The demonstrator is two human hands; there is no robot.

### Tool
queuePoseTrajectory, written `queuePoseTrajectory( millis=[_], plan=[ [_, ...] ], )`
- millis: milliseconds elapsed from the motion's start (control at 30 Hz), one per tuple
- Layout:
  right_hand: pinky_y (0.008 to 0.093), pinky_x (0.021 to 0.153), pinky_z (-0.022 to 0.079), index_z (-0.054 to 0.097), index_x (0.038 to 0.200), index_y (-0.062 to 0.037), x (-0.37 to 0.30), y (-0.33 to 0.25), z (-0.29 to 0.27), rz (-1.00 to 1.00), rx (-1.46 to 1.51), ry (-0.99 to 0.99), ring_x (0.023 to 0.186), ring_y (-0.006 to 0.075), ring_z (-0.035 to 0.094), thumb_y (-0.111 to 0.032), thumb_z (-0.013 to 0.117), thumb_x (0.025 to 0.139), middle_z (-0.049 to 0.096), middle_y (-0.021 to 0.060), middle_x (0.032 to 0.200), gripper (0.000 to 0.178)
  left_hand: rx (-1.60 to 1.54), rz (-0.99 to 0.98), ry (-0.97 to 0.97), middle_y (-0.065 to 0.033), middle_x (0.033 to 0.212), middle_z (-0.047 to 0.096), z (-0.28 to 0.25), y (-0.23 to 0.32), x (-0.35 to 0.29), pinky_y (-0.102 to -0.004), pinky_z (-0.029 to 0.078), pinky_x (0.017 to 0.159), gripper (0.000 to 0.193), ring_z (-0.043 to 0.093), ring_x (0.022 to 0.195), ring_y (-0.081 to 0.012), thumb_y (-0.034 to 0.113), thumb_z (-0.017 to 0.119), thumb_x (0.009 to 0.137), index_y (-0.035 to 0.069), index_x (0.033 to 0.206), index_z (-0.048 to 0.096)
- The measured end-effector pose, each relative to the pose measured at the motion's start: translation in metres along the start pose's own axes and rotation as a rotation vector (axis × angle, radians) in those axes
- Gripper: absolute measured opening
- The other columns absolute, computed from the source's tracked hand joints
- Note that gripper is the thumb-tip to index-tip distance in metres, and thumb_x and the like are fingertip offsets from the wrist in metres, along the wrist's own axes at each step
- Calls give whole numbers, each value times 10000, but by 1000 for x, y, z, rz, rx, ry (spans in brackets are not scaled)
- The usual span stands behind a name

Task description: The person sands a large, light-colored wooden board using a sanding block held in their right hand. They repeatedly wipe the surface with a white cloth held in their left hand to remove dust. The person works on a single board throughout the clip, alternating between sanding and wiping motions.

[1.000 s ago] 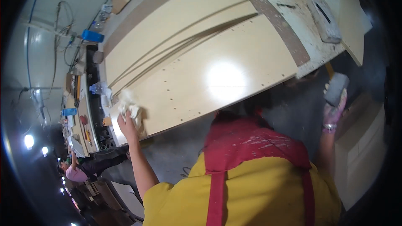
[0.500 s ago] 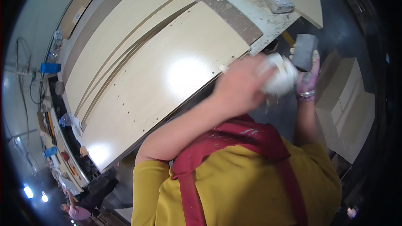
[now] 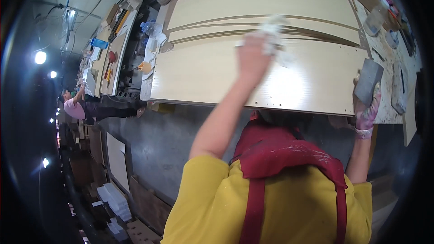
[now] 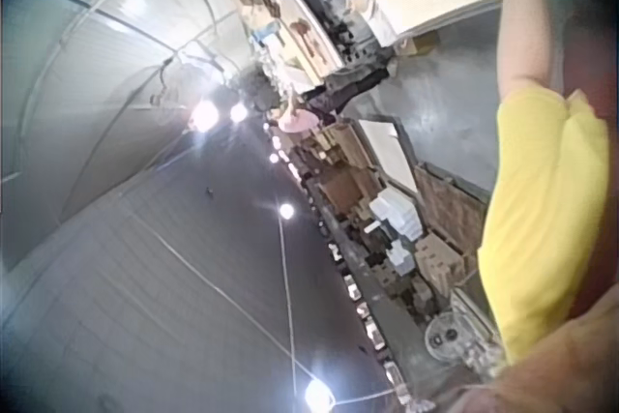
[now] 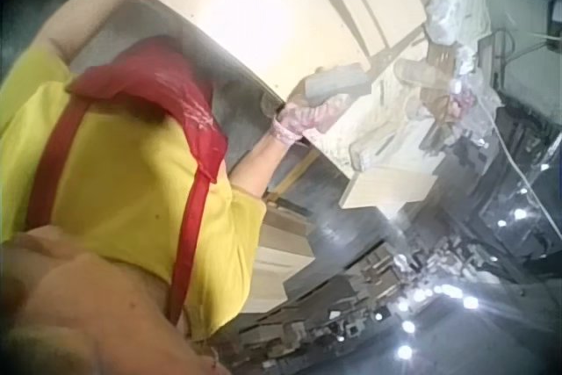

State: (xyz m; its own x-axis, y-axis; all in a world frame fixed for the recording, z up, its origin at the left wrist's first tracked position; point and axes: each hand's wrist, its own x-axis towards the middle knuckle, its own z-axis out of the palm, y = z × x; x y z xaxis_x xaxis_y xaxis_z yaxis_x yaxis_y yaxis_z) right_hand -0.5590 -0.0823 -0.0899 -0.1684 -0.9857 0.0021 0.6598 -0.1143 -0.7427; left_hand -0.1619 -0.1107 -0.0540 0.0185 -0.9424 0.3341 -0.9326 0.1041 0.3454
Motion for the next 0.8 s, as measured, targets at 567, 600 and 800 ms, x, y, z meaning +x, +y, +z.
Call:
queuePoseTrajectory(
  millis=[567,600,800],
  plan=[
    [317,978,446,452,1419,-38,-12,-100,-22,-363,-1236,225,1162,226,568,-389,554,963,563,150,1321,585,-376,21,-363,-142,1077,617,-143,-10,-20,-321,440,914,218,594,1015,-264,111,631,865,-75,977,627],
    [308,1045,370,478,1400,-29,-25,-109,2,-110,-1209,267,1264,213,483,-396,581,939,529,134,1372,598,-403,148,-400,-158,1089,630,-115,27,0,-338,460,897,225,613,1013,-301,115,643,854,-68,984,636],
    [364,982,428,467,1408,-32,-80,-134,54,-54,-1743,-126,1083,304,573,-392,634,885,570,180,1191,656,-353,669,-249,-126,1179,651,0,96,17,-435,442,762,260,610,1098,-323,223,712,732,43,891,615]
  ],
)
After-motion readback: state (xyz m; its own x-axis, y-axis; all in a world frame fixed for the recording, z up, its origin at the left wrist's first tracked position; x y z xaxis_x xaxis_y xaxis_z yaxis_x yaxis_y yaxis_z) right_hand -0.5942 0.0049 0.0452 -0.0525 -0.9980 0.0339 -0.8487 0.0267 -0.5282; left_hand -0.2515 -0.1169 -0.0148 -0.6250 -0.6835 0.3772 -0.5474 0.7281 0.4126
